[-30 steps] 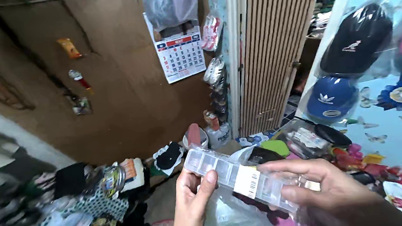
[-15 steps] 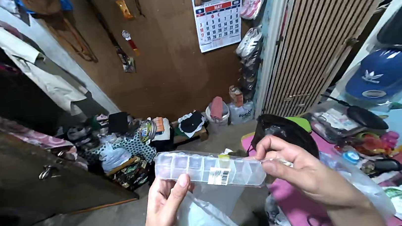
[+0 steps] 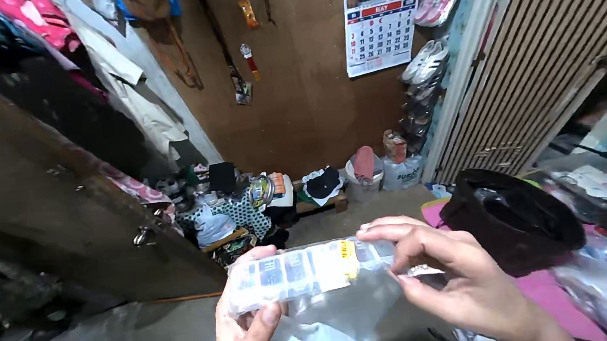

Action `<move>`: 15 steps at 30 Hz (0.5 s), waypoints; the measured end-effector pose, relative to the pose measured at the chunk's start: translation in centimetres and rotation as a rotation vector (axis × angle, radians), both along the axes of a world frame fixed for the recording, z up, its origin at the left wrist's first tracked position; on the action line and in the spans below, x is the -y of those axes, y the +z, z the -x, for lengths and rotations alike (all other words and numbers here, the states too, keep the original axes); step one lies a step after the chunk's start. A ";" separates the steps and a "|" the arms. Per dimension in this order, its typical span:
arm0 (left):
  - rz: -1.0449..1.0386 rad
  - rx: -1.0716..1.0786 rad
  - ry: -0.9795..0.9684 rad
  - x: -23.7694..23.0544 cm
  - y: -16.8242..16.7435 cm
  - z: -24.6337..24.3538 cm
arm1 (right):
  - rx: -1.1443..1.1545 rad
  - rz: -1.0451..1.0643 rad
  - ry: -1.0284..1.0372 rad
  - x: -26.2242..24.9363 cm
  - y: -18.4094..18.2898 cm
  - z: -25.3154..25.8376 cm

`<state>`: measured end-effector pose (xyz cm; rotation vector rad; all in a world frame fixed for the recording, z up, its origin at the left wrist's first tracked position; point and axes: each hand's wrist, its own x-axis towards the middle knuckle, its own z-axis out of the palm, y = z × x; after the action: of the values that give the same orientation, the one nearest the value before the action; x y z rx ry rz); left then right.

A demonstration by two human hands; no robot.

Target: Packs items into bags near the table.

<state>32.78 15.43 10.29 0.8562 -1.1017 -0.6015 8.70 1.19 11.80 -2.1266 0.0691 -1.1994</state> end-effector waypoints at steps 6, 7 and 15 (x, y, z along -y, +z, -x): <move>0.004 0.004 0.028 -4.6 -0.2 -8.1 | 0.034 0.125 -0.060 -3.8 -0.1 -8.6; 0.013 0.000 0.012 -5.1 -0.3 -9.4 | 0.045 0.123 -0.052 -4.4 -0.2 -9.8; 0.027 -0.021 -0.064 -8.1 -0.7 -16.5 | 0.091 0.144 -0.014 -7.6 -0.2 -15.6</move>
<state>49.33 23.51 9.63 0.7922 -1.1196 -0.6460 24.31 8.80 11.63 -2.1946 -0.0444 -1.3435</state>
